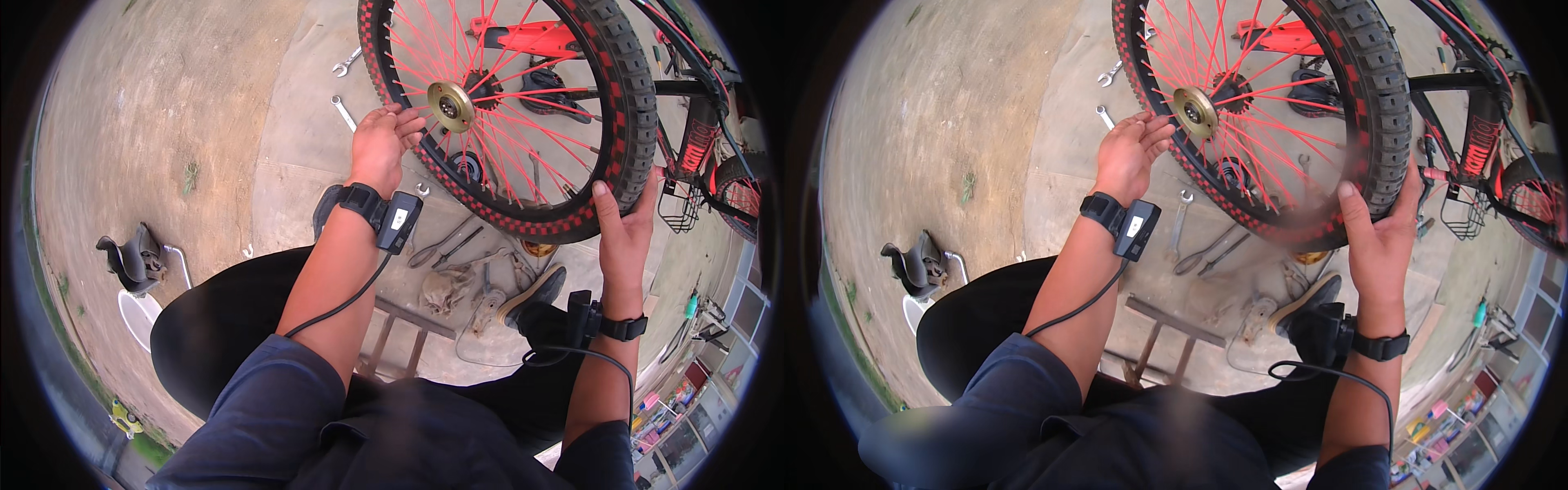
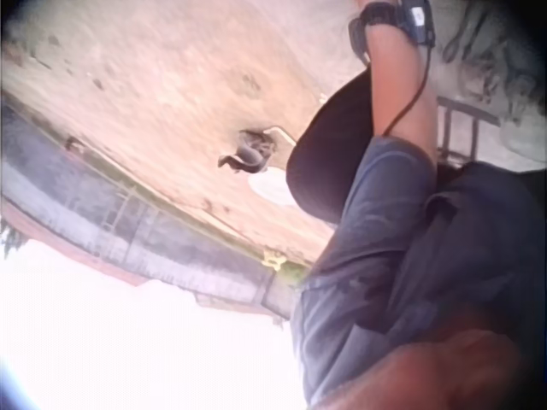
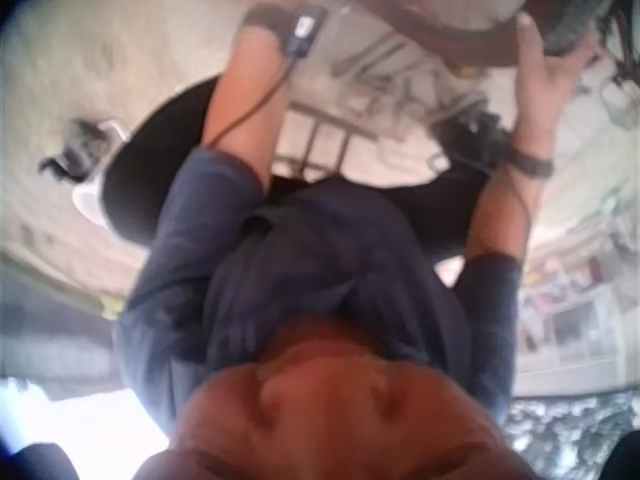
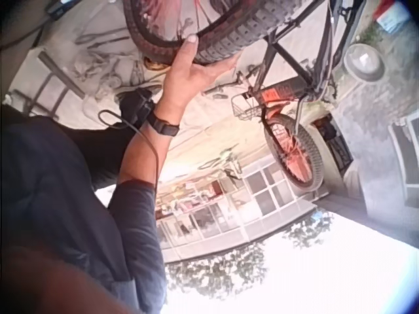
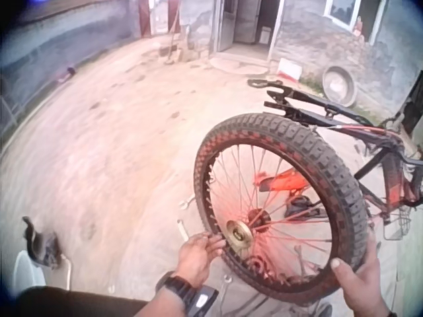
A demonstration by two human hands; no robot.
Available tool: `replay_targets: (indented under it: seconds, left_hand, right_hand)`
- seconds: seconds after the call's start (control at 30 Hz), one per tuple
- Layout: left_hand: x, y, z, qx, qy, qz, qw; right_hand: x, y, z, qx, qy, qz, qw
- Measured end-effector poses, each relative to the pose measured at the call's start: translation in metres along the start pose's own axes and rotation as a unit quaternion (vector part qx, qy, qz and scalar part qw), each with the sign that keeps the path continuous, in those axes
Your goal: The person works on a bicycle wheel, using a wrench to tighten the axle nut and a screwdriver to adjust the hub. They rotate the wheel to check alignment and continue tightening components.
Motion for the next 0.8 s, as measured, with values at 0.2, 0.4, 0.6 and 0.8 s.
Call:
replay_targets:
  seconds: [0.2, 0.4, 0.6, 0.8]
  left_hand:
    - [-0.001, -0.001, -0.001, -0.016, 0.033, 0.019, 0.999]
    - [-0.004, -0.002, 0.000, -0.019, 0.092, 0.019, 0.995]
    - [-0.015, -0.001, -0.004, -0.052, 0.113, 0.063, 0.990]
    - [-0.024, -0.004, -0.008, -0.050, 0.149, 0.072, 0.985]
  right_hand:
    - [0.000, 0.001, -0.003, -0.016, -0.002, -0.015, 1.000]
    - [-0.003, 0.000, 0.002, -0.015, -0.007, -0.015, 1.000]
    - [-0.001, 0.002, -0.002, 0.008, -0.012, -0.014, 1.000]
    - [-0.002, 0.002, 0.003, 0.003, 0.006, -0.002, 1.000]
Point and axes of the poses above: each hand's wrist, its own y-axis towards the middle knuckle, its own x-axis out of the back of the hand, z = x × y, the point moved 3 cm from there along y, towards the middle knuckle, and after that the axes turned 13 degrees about z, right-handed, at the moved point
